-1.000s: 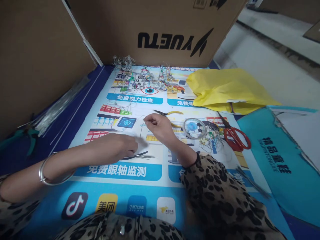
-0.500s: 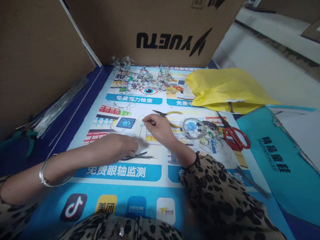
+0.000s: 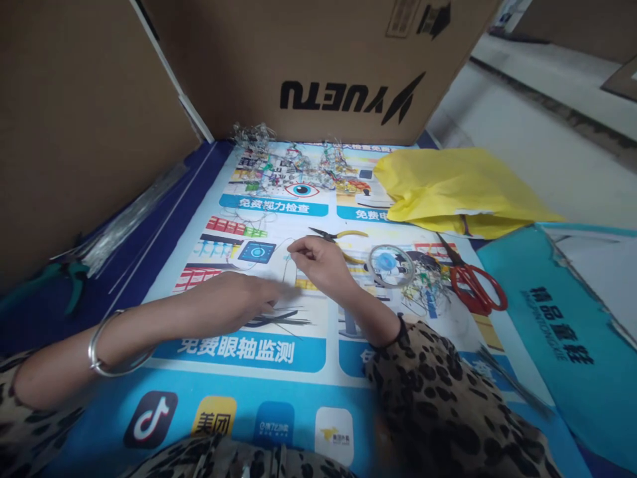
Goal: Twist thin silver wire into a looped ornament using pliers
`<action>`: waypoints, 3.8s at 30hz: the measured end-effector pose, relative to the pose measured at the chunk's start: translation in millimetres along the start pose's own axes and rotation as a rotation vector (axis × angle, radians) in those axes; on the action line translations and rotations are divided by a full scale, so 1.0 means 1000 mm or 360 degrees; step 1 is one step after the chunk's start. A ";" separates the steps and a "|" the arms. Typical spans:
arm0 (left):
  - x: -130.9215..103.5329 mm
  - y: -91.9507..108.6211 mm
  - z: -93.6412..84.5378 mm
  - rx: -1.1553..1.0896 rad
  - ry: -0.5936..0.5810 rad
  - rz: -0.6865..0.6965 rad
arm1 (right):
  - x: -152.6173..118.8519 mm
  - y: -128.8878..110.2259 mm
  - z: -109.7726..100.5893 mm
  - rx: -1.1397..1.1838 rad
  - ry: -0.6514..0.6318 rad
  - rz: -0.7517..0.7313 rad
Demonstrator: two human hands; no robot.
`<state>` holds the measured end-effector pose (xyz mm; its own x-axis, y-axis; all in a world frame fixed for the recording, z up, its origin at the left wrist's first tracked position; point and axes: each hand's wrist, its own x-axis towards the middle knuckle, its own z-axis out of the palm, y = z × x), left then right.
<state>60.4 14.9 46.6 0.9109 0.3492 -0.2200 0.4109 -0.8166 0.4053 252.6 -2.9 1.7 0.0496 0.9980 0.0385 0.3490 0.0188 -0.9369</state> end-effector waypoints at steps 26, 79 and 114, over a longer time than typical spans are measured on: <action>-0.005 0.000 -0.005 0.0163 -0.0030 0.0098 | -0.020 -0.037 -0.010 -0.1218 -0.1264 -0.0253; 0.025 -0.026 0.007 0.0778 0.0723 -0.0142 | -0.008 -0.015 0.021 -0.2137 0.0195 -0.1014; 0.024 -0.037 0.012 0.0749 0.0856 -0.0188 | -0.003 -0.004 0.017 -0.1935 0.0278 -0.0827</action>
<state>66.5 47.9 15.2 0.8038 0.5264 0.2770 0.5583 -0.8284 -0.0457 235.1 -4.9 -0.3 -0.2563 0.8688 0.4237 0.9665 0.2362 0.1003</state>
